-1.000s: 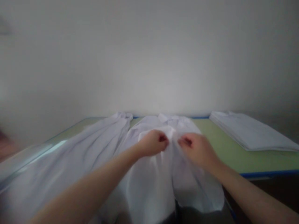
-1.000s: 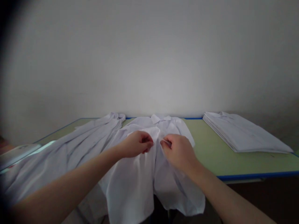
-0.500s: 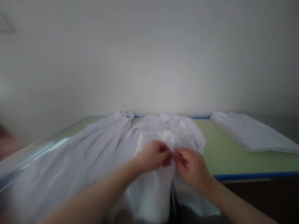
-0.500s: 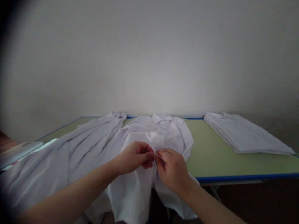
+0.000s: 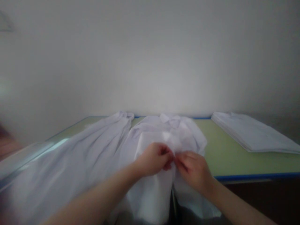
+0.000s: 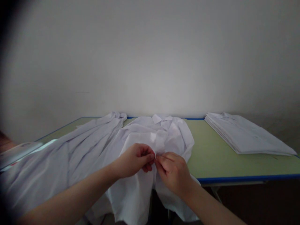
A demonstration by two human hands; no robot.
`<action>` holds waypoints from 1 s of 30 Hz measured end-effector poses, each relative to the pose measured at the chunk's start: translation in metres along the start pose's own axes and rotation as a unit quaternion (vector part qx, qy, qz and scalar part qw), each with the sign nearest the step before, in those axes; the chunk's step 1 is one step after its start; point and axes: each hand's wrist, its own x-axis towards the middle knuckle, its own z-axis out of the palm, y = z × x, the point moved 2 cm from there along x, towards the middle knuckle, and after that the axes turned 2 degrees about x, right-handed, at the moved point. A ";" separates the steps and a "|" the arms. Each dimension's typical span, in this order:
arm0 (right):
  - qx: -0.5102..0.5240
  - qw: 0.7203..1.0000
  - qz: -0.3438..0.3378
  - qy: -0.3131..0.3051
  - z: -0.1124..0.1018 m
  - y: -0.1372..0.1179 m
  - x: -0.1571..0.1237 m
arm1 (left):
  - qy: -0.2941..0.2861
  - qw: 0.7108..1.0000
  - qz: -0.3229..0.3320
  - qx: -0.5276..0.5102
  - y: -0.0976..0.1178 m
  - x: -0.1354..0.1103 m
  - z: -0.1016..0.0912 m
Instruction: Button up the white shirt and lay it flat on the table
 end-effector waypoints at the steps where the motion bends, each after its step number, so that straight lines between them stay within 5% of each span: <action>1: 0.002 1.000 0.000 -0.001 0.000 0.000 0.000 | -0.001 1.000 0.003 0.002 0.000 0.000 0.000; 12: -0.093 0.991 -0.097 0.012 0.000 0.002 -0.007 | 0.027 0.998 -0.004 -0.059 -0.001 -0.001 0.009; 16: -0.045 0.998 -0.040 0.012 0.001 0.006 -0.004 | 0.047 0.997 0.001 -0.069 -0.005 0.001 0.011; 24: 0.179 0.980 0.081 -0.018 -0.016 0.004 0.002 | -0.010 0.990 0.046 -0.133 -0.003 -0.005 0.011; 30: 0.201 0.966 0.157 -0.035 -0.012 0.008 0.007 | 0.003 0.984 0.040 -0.175 -0.006 -0.005 0.014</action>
